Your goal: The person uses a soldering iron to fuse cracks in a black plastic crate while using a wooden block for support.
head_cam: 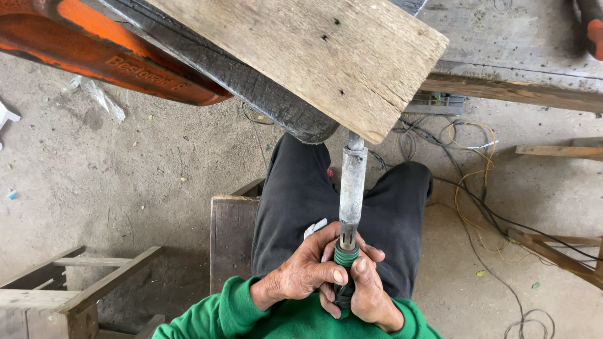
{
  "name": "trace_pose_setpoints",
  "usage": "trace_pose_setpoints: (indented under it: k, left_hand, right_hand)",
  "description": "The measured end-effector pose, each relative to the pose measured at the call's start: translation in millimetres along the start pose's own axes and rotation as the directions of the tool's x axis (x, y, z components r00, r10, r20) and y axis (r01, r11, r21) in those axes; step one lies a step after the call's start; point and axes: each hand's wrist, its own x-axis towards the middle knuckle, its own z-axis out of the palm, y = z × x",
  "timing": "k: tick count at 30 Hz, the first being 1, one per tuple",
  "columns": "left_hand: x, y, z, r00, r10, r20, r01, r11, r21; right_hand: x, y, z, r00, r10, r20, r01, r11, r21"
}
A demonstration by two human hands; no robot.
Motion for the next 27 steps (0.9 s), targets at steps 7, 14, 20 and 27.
trace_pose_setpoints:
  k: [7,14,20,27]
  left_hand:
    - [-1.2,2.3,-2.1,1.000,-0.003,-0.004,0.003,1.000,-0.029]
    - [-1.7,3.0,-4.2,1.000,-0.018,-0.018,0.017,0.999,-0.045]
    - [-1.5,3.3,-6.4,0.999,-0.029,-0.013,0.028,0.998,-0.055]
    - [0.9,2.4,-7.5,1.000,-0.018,0.006,0.019,0.998,-0.058]
  right_hand:
    - [1.5,4.9,4.2,1.000,-0.008,-0.012,0.009,1.000,0.020]
    - [1.8,6.6,7.8,0.999,-0.010,-0.037,0.011,1.000,0.009]
    - [2.2,7.0,7.6,1.000,-0.010,-0.029,0.011,1.000,0.023]
    - [2.9,7.0,6.5,0.999,-0.016,-0.041,0.017,1.000,0.024]
